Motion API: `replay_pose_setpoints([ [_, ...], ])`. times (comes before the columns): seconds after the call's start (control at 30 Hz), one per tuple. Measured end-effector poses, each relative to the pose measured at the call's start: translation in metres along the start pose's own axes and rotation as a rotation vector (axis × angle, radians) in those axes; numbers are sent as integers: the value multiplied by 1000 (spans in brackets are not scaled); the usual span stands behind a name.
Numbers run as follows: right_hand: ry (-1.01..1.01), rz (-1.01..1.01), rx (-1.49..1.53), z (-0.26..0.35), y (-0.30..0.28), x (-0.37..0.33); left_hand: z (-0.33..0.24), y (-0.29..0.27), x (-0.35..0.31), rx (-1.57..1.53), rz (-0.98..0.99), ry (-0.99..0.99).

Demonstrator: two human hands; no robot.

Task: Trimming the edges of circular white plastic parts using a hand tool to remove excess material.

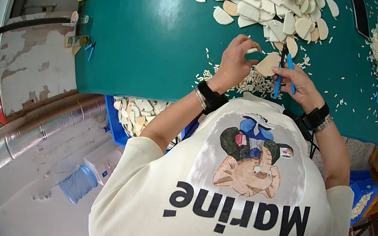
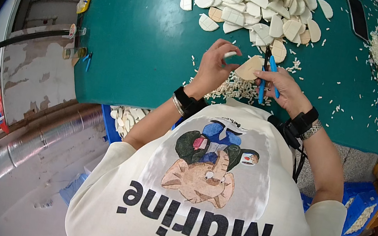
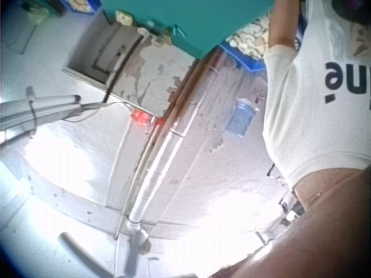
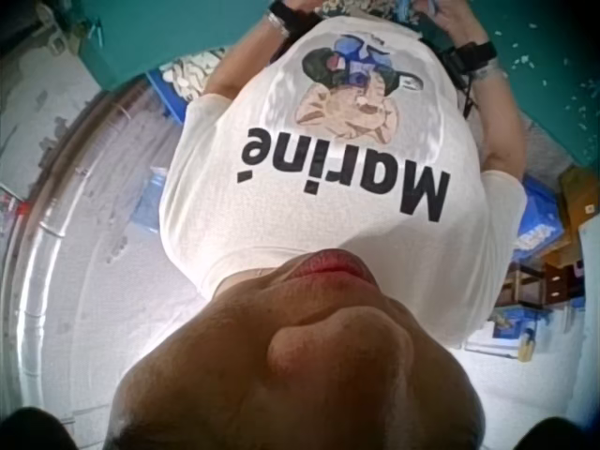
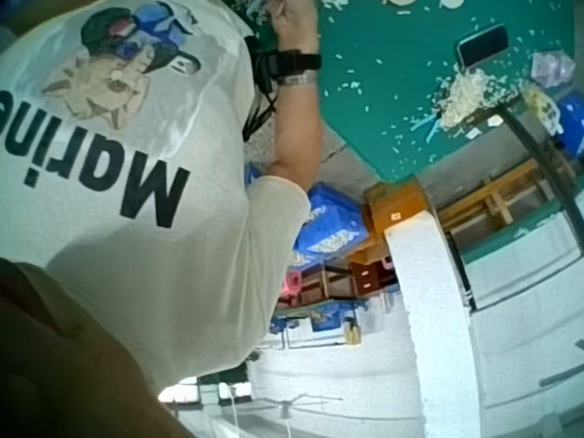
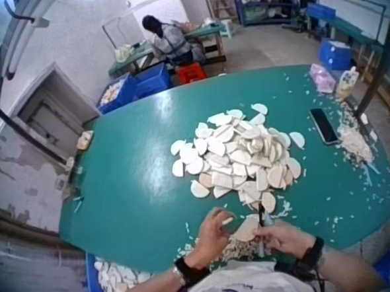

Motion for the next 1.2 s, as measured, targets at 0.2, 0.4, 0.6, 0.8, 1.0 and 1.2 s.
replay_pose_setpoints([
  [0.2, -248, -181, -462, 21, 2, -3, 32, 37, -30, -847, 304, -942],
  [0.4, -503, -329, -1019, 48, 5, -19, 39, 27, -16, -819, 285, -735],
  [0.6, -597, -461, -1321, 66, 10, -37, 33, 23, -13, -777, 313, -667],
  [0.8, -567, -444, -1330, 64, 14, -37, 30, 28, -12, -760, 358, -598],
  [1.0, -648, -439, -1379, 66, 20, -40, 35, 32, -11, -661, 361, -587],
  [1.2, -783, -478, -1405, 69, 21, -46, 34, 33, -9, -617, 363, -561],
])
Point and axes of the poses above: each hand's wrist, its own x-axis towards the middle knuckle, its own y-axis out of the palm, z = x × y, the point moved 8 cm from there along x, towards the middle knuckle, and after that the axes turned 3 degrees about -z, right-handed, at the moved point
